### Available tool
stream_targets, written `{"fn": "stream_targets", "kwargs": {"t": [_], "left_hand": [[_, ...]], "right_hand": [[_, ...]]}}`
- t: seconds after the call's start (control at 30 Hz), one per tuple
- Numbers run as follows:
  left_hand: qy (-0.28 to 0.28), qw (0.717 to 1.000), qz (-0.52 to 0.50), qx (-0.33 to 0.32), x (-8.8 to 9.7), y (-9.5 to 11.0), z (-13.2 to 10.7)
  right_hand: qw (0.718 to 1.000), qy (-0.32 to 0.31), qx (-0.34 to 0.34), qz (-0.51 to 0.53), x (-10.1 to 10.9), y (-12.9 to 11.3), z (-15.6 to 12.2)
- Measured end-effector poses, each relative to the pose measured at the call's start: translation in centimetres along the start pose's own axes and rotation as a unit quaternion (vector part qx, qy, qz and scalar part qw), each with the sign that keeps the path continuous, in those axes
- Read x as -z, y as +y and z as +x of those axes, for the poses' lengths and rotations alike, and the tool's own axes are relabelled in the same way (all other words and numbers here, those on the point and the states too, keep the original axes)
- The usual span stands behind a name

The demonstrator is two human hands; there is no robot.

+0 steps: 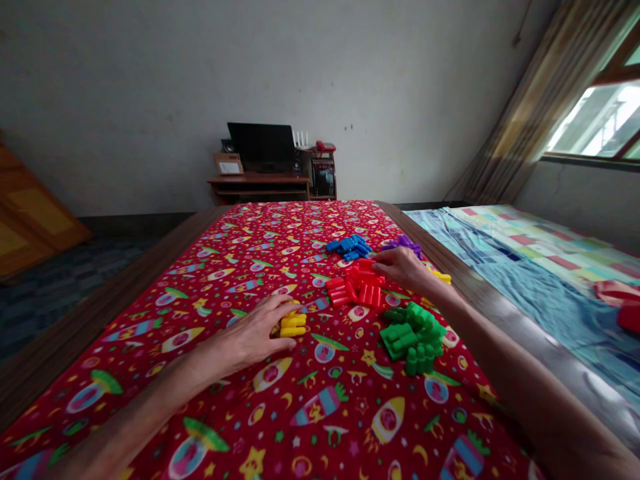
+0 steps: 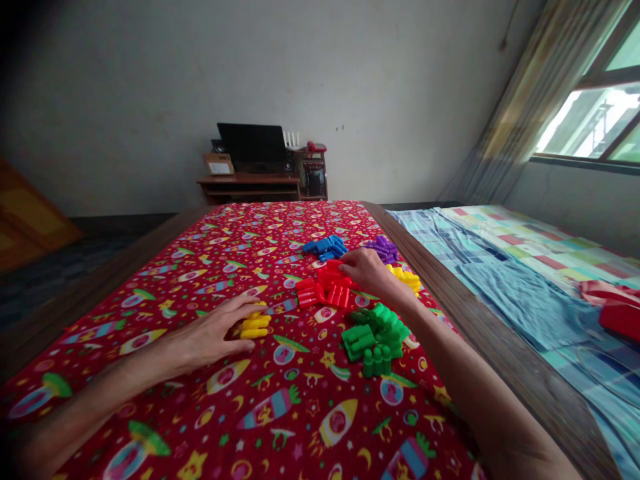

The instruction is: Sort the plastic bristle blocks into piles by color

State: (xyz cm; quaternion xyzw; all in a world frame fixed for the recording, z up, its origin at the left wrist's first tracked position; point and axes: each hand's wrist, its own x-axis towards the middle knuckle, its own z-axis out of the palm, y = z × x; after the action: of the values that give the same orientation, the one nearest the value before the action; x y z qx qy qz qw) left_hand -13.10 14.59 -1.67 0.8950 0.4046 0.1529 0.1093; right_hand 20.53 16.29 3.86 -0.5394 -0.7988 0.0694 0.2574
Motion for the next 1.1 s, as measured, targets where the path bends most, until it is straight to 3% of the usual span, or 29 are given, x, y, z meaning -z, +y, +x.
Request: {"fn": "stream_targets", "kwargs": {"t": [0.2,0.37,0.47,0.6,0.7,0.87,1.0,1.1], "left_hand": [[0.035,0.999,0.004,-0.005,-0.8,0.4,0.3],[0.018,0.999,0.031,0.041,-0.9,0.4,0.5],[0.014,0.998,0.034,0.044,-1.1,0.4,0.5],[-0.001,0.998,0.037,0.059,-1.3,0.5,0.5],[-0.002,0.997,0.032,0.063,-1.2,0.6,0.6],[0.007,0.999,-0.023,0.043,-0.4,0.8,0.8],[0.034,0.995,-0.068,0.070,-0.5,1.0,1.2],[0.063,0.983,-0.145,0.096,-1.4,0.8,1.5]], "right_hand": [[0.999,-0.041,0.003,-0.028,-0.8,-0.2,-0.1],[0.998,0.048,0.046,-0.014,-1.0,-0.5,-0.2],[0.991,0.081,0.086,-0.068,-1.3,-1.4,-0.2],[0.968,0.006,0.099,-0.229,-2.0,-2.6,-0.7],[0.956,-0.030,0.114,-0.268,-2.0,-2.6,-1.4],[0.965,-0.030,0.141,-0.217,-0.8,-2.3,-1.6],[0.977,-0.034,0.133,-0.160,0.0,-3.8,-1.5],[0.981,-0.071,0.154,-0.094,-0.1,-5.2,-2.2]]}}
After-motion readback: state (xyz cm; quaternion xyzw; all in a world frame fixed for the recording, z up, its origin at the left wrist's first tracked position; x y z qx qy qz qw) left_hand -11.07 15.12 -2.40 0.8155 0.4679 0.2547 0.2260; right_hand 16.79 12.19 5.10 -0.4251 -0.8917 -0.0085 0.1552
